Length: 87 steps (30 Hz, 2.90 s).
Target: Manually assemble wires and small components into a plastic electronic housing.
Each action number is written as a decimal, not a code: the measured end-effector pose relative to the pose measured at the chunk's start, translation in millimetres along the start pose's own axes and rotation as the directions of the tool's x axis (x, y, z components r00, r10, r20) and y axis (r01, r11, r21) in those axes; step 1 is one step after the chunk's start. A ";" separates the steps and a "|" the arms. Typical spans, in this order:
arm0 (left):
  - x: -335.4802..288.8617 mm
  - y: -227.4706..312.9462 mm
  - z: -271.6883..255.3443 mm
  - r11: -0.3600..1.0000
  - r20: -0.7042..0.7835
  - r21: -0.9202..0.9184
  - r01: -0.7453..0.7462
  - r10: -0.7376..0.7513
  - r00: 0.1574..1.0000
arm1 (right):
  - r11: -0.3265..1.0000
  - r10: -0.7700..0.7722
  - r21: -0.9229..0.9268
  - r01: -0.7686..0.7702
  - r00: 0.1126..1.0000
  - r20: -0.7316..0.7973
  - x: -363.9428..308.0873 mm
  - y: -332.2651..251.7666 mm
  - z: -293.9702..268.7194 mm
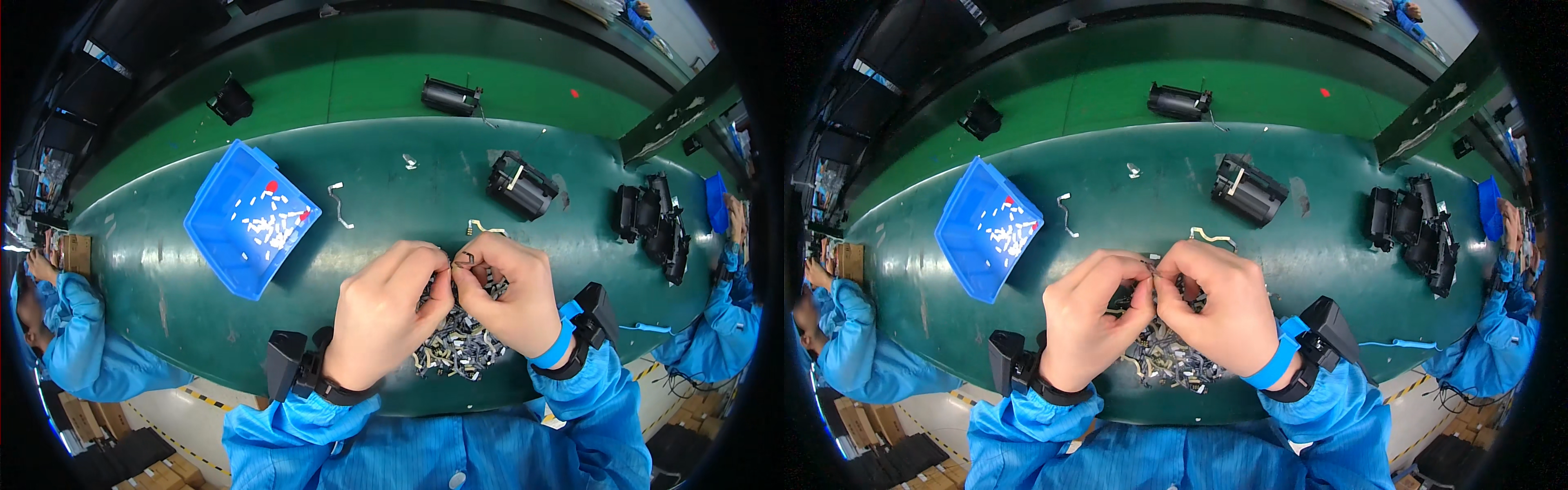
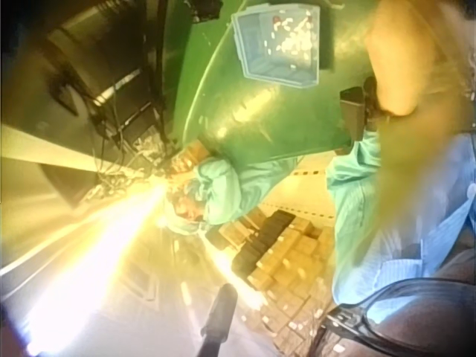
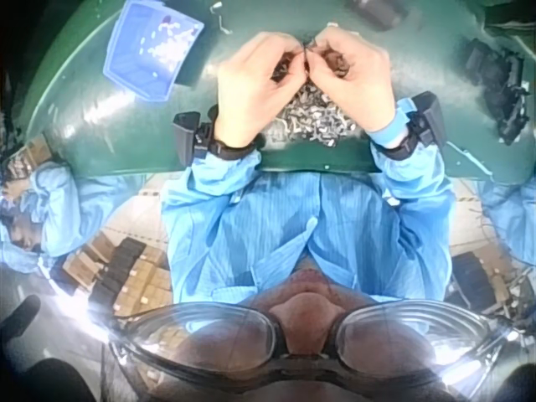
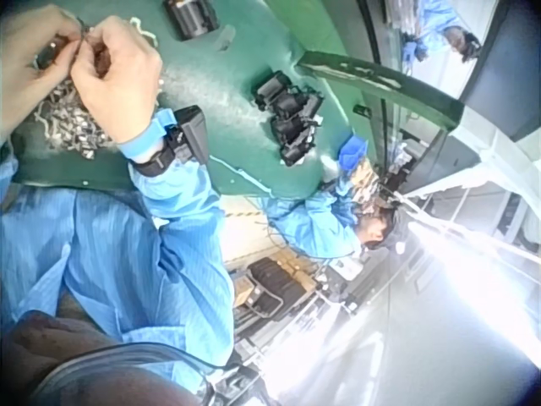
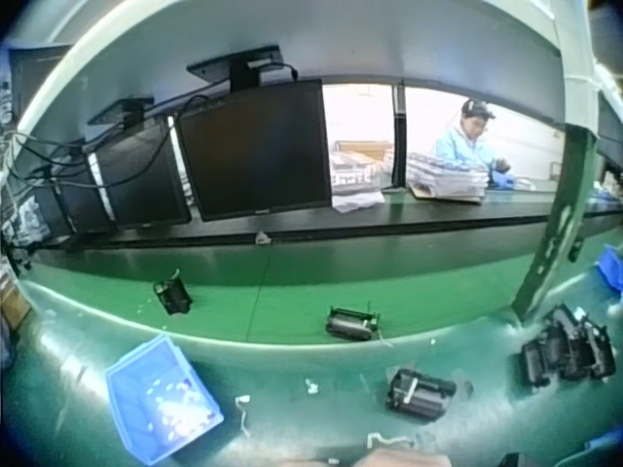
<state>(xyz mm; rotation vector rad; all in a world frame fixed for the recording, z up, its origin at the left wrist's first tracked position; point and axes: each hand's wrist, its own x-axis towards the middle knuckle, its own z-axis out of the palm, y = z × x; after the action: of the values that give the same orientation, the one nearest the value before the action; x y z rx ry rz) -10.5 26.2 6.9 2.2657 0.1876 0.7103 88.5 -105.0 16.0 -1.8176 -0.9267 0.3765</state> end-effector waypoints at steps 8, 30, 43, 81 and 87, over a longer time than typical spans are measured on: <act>5.3 0.4 -11.1 0.962 0.059 -0.231 0.147 -0.137 0.989 | 0.949 0.163 0.247 -0.194 0.977 0.141 -0.9 7.1 -1.9; 0.5 13.9 -5.8 0.998 -0.003 0.065 0.017 -0.017 1.000 | 0.974 0.119 0.185 -0.127 0.991 0.054 -1.8 -0.6 0.0; 16.5 -29.9 -74.0 0.914 -0.532 0.301 0.270 -0.074 0.843 | 0.753 0.221 0.590 -0.291 0.957 0.189 0.6 15.6 -0.3; 10.7 7.3 -30.3 0.858 0.000 0.331 -0.392 0.416 0.909 | 0.283 0.125 0.696 -0.660 0.745 0.656 8.5 18.8 -19.7; 6.1 14.5 -29.2 0.868 0.047 0.281 -0.410 0.414 0.909 | 0.279 0.118 0.665 -0.693 0.712 0.692 7.2 18.0 -18.4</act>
<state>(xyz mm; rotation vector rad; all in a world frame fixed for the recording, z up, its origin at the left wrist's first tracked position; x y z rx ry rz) -22.3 35.8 36.4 2.6135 -0.2132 0.9731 112.3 -114.9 9.2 -0.8139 -0.3170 1.5098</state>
